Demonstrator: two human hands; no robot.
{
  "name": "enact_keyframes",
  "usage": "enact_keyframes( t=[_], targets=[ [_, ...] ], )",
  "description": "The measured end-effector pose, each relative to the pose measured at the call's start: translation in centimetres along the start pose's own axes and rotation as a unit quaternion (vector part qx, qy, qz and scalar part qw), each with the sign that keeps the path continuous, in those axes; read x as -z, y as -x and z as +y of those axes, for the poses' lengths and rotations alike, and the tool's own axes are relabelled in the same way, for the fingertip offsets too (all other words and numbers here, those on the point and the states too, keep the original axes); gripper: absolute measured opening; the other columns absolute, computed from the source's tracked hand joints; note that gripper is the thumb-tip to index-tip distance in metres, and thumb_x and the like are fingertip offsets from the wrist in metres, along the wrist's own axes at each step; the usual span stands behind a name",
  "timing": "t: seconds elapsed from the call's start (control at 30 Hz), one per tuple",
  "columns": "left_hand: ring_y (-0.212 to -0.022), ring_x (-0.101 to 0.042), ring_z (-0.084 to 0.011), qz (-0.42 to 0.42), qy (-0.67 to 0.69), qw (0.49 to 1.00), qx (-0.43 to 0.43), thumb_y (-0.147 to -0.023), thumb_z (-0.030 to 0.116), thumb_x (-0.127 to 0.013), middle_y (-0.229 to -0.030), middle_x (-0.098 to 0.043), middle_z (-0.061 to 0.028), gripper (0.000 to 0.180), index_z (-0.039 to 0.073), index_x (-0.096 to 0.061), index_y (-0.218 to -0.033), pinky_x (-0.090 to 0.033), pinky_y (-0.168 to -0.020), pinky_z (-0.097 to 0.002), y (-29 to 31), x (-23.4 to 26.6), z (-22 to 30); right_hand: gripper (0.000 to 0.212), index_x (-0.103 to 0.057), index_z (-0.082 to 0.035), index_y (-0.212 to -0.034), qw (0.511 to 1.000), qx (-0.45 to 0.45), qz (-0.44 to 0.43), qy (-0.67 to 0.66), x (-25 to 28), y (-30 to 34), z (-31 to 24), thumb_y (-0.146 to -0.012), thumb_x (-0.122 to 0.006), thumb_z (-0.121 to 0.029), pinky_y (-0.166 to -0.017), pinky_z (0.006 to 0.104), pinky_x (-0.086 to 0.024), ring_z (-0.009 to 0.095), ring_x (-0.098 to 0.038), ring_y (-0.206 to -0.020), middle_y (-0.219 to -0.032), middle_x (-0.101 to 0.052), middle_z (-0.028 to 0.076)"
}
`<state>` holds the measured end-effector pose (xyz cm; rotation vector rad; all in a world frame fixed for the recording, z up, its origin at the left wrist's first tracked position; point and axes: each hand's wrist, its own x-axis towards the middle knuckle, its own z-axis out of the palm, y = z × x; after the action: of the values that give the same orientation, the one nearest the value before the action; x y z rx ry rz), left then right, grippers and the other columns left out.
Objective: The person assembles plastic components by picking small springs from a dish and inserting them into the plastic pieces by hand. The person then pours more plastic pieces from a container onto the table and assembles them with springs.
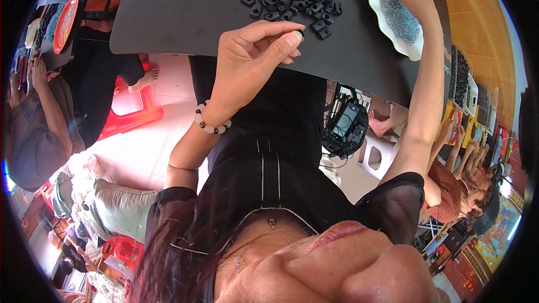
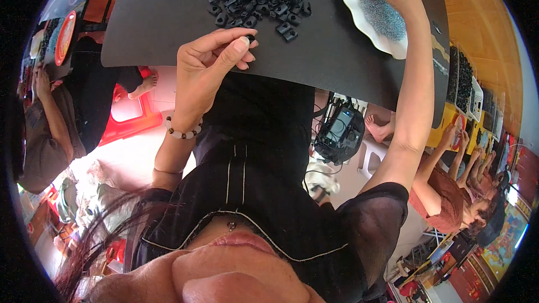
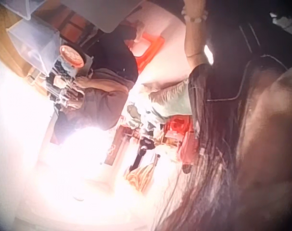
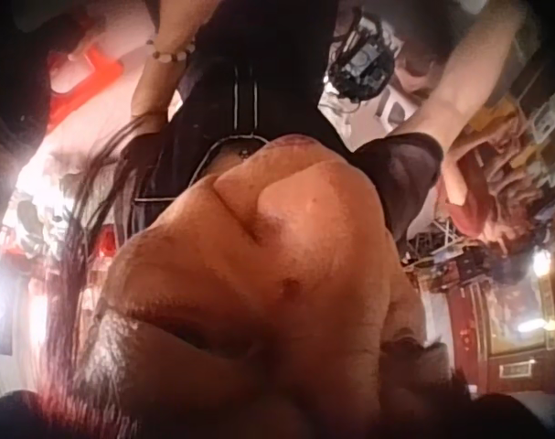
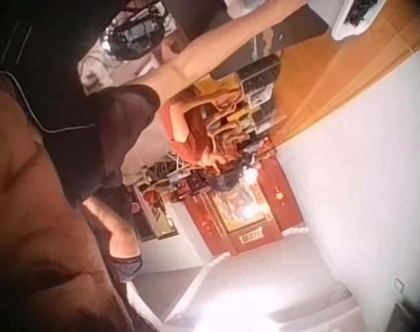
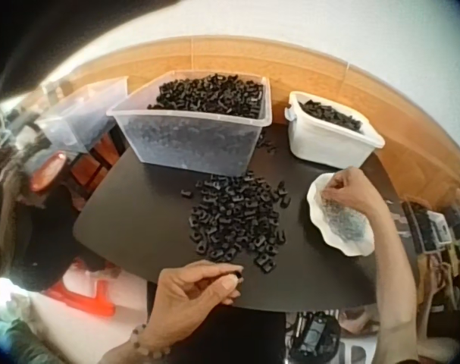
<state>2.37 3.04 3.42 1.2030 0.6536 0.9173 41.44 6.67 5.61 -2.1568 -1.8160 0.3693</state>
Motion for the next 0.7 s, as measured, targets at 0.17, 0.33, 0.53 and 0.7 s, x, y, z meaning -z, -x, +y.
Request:
enact_keyframes(
  t=[0.17, 0.33, 0.53, 0.7],
  targets=[
    [-0.076, -0.066, -0.0103, -0.004, 0.003, 1.000, -0.004, -0.088, 0.010, -0.070, -0.086, -0.068, -0.0056, 0.019, 0.001, -0.072, -0.104, -0.053, -0.068, -0.0212, -0.1, 0.3, -0.2, 0.026, -0.071, -0.004, -0.094, 0.990, -0.017, 0.048, -0.131, 0.8, 0.8, 0.7, -0.086, -0.069, -0.029, -0.073, 0.0231, -0.043, 0.006, -0.056, -0.075, -0.080, -0.064, -0.002],
    [-0.079, -0.068, -0.0125, -0.037, 0.044, 0.998, 0.039, -0.086, 0.009, -0.072, -0.088, -0.071, -0.0092, 0.023, -0.001, -0.071, -0.106, -0.055, -0.075, -0.0228, -0.4, 0.3, -0.2, 0.022, -0.071, -0.005, -0.095, 0.989, -0.005, 0.115, -0.093, 0.4, 2.2, -0.4, -0.087, -0.069, -0.025, -0.075, 0.0217, -0.040, 0.004, -0.052, -0.077, -0.081, -0.063, -0.005],
    [-0.083, -0.070, -0.0168, -0.058, 0.127, 0.988, 0.060, -0.086, 0.007, -0.071, -0.095, -0.071, -0.0135, 0.027, -0.004, -0.068, -0.111, -0.058, -0.078, -0.0263, -0.2, -0.1, -0.7, 0.016, -0.070, -0.001, -0.099, 0.878, 0.103, 0.074, -0.462, -2.1, 9.4, -12.3, -0.089, -0.065, -0.013, -0.072, 0.0199, -0.046, 0.005, -0.061, -0.080, -0.090, -0.070, 0.002],
    [-0.083, -0.070, -0.0178, -0.059, 0.155, 0.985, 0.049, -0.086, 0.006, -0.071, -0.095, -0.071, -0.0146, 0.027, -0.003, -0.068, -0.111, -0.059, -0.076, -0.0271, 1.0, -0.1, -0.8, 0.012, -0.068, 0.003, -0.099, 0.805, 0.140, 0.041, -0.575, -7.2, 12.6, -17.5, -0.087, -0.066, 0.000, -0.074, 0.0198, -0.046, 0.008, -0.060, -0.082, -0.093, -0.067, 0.006]
  ],
)
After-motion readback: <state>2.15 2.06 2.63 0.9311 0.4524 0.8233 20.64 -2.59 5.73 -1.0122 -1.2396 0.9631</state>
